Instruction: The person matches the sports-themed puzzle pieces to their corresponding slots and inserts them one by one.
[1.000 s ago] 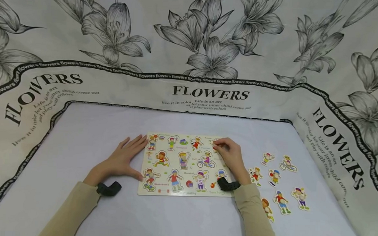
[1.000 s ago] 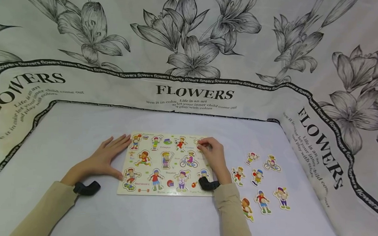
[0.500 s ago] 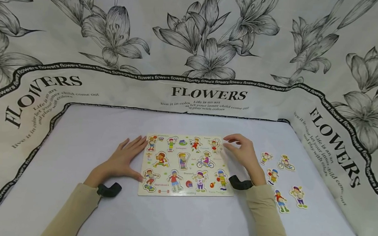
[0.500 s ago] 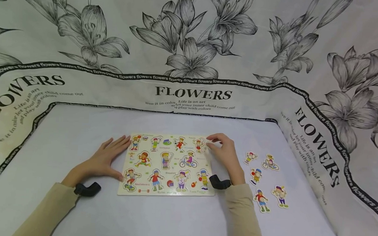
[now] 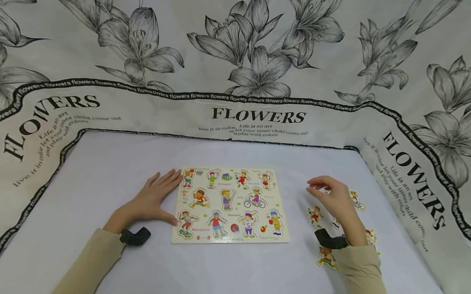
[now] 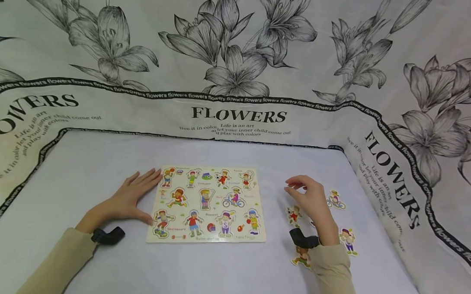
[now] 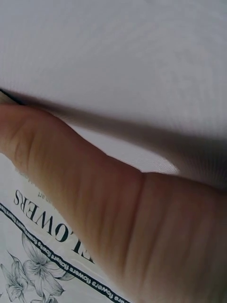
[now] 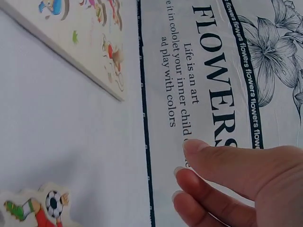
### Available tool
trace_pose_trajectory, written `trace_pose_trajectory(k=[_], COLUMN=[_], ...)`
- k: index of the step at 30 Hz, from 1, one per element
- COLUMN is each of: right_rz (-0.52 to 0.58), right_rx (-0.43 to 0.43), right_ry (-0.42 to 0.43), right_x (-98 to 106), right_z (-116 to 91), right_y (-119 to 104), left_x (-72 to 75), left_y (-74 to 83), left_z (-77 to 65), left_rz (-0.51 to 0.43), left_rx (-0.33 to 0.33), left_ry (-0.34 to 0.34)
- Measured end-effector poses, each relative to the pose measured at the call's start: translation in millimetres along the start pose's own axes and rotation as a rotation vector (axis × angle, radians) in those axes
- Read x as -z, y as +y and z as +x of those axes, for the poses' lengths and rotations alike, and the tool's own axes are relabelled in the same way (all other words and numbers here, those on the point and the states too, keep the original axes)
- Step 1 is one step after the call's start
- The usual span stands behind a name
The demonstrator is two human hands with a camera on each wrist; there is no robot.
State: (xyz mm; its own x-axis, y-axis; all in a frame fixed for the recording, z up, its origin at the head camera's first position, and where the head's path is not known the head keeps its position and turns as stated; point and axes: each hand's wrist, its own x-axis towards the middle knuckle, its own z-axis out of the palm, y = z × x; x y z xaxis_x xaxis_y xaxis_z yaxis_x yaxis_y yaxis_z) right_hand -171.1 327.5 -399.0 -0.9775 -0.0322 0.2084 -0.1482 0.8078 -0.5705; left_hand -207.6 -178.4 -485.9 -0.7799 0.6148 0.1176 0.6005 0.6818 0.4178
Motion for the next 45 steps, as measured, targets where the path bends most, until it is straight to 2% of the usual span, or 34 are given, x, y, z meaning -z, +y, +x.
trace_pose_trajectory(k=[5, 8, 11, 17, 23, 29, 34, 45], right_rz=[-0.075, -0.107, -0.115, -0.133, -0.152, -0.150, -0.153, -0.145], right_rx=[-0.055, -0.077, -0.087, -0.052, -0.075, -0.085, -0.066, -0.038], right_ry=[-0.092, -0.168, -0.204, -0.199, -0.209, -0.178, -0.165, -0.188], right_x=[8, 5, 1, -2, -2, -6, -6, -9], right_z=[-15, -21, -26, -31, -32, -31, -30, -10], right_y=[11, 18, 24, 25, 20, 21, 22, 0], left_x=[2.1, 2.0, 1.3, -1.3, -2.5, -2.7, -3.0, -0.2], left_y=[-3.2, -5.8, -6.9, -6.3, -7.1, -8.2, -7.2, -4.2], left_z=[3.3, 3.1, 2.4, 0.4, -0.5, -0.1, 1.4, 0.8], left_rz=[-0.018, -0.025, -0.028, -0.037, -0.032, -0.033, -0.031, -0.035], left_rx=[-0.017, -0.019, -0.020, -0.024, -0.030, -0.036, -0.033, -0.024], left_ry=[0.005, 0.009, 0.012, 0.015, 0.018, 0.032, 0.030, 0.018])
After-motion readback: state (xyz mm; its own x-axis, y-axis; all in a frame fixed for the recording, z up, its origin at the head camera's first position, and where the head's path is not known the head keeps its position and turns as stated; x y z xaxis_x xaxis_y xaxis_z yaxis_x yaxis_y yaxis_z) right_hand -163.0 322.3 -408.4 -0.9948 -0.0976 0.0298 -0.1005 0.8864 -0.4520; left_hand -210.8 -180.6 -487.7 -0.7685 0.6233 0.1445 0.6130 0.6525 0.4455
